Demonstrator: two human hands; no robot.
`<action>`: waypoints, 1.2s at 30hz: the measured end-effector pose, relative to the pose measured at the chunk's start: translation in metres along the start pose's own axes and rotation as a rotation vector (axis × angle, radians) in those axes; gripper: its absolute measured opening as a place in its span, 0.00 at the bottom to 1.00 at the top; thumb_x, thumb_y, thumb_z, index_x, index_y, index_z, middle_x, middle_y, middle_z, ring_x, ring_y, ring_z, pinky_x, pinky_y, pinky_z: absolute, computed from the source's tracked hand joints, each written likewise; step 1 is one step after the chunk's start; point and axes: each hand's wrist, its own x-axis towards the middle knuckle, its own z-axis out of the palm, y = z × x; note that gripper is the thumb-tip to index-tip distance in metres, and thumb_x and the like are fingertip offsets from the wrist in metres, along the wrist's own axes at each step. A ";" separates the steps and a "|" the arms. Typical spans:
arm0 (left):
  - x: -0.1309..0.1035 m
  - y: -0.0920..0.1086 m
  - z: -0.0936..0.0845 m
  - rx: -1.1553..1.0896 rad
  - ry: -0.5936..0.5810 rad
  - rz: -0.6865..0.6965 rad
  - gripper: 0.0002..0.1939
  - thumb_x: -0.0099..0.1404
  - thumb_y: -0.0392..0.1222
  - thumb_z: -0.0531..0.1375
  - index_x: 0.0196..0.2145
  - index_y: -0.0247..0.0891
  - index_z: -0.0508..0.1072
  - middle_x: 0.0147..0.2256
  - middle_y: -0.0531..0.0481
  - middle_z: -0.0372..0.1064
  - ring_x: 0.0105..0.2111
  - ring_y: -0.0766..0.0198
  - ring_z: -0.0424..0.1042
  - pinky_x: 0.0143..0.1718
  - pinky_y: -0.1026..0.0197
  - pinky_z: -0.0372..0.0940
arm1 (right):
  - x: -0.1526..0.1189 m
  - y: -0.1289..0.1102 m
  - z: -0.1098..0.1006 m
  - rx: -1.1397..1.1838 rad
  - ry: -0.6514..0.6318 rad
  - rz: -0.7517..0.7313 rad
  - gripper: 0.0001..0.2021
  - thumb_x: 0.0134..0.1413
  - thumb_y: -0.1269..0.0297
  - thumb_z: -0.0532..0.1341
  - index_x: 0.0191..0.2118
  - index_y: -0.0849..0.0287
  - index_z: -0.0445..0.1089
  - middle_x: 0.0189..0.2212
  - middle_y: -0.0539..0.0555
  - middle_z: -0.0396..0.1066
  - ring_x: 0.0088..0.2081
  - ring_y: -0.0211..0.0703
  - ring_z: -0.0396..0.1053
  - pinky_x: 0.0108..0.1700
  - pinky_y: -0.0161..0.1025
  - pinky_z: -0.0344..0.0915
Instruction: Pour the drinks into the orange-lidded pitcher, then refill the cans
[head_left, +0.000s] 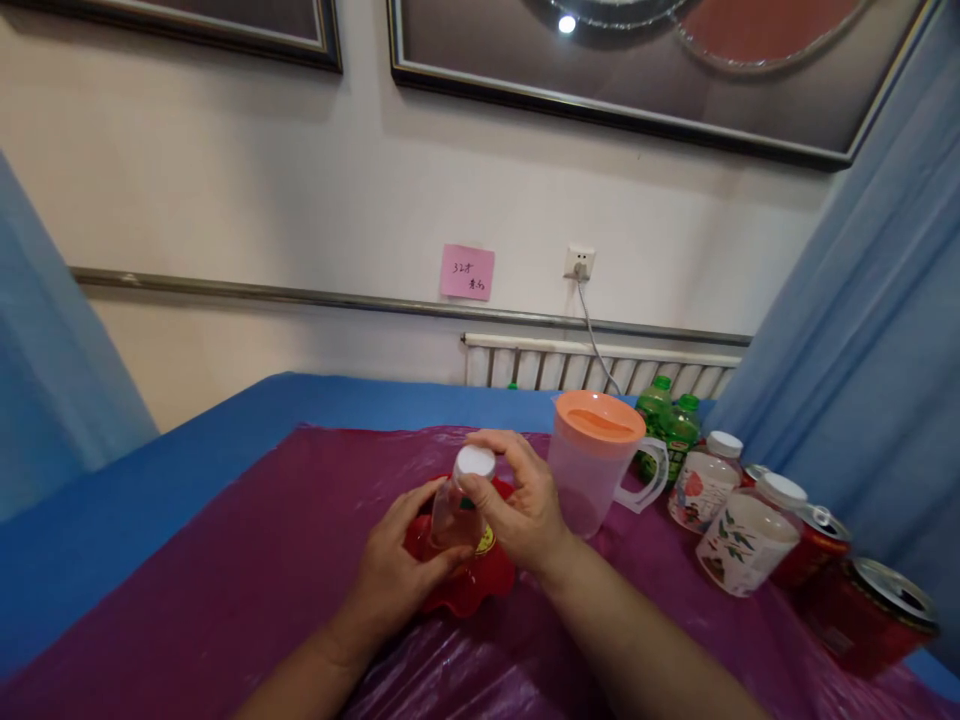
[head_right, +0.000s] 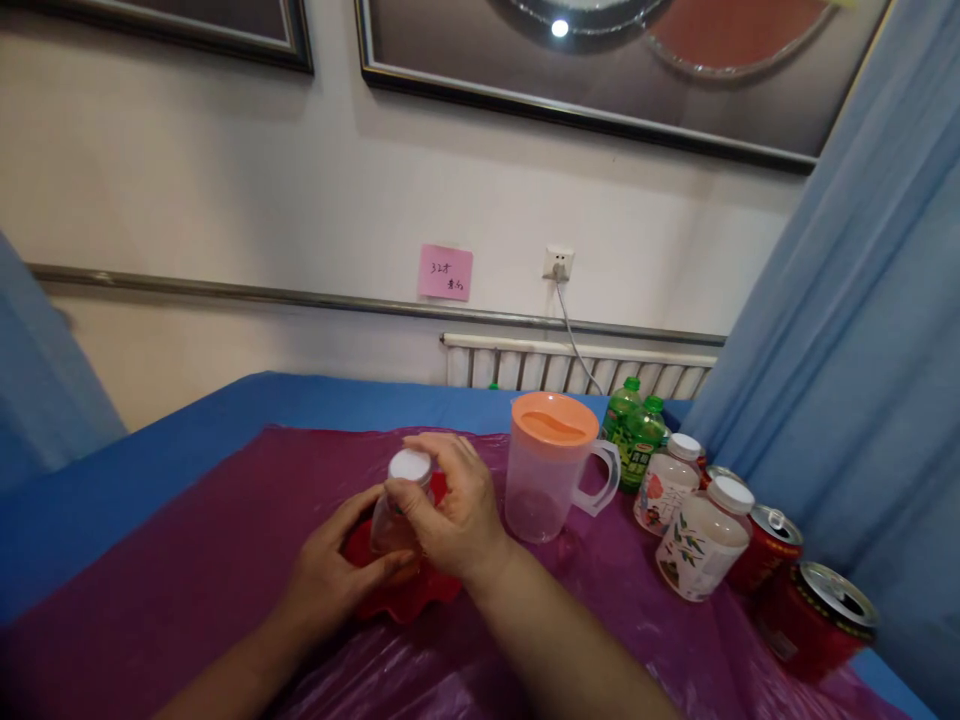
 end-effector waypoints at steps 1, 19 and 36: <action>-0.001 0.003 0.000 -0.009 -0.017 0.008 0.31 0.53 0.51 0.71 0.54 0.45 0.74 0.52 0.45 0.77 0.51 0.48 0.77 0.55 0.43 0.70 | -0.002 0.001 0.002 -0.005 0.033 0.048 0.22 0.57 0.53 0.67 0.55 0.52 0.68 0.47 0.56 0.75 0.49 0.49 0.73 0.54 0.50 0.69; -0.002 0.003 0.001 -0.097 -0.016 -0.040 0.33 0.51 0.48 0.73 0.54 0.42 0.74 0.52 0.43 0.77 0.52 0.48 0.77 0.56 0.43 0.70 | -0.003 0.004 0.005 0.210 0.060 0.071 0.14 0.59 0.65 0.66 0.51 0.53 0.74 0.50 0.56 0.75 0.53 0.47 0.72 0.58 0.47 0.68; -0.004 0.002 0.001 -0.115 -0.045 0.001 0.34 0.51 0.47 0.74 0.55 0.44 0.73 0.53 0.44 0.76 0.52 0.49 0.76 0.56 0.43 0.69 | 0.004 -0.012 -0.010 -0.086 -0.050 -0.091 0.15 0.61 0.65 0.65 0.53 0.52 0.74 0.47 0.56 0.76 0.51 0.48 0.72 0.56 0.51 0.67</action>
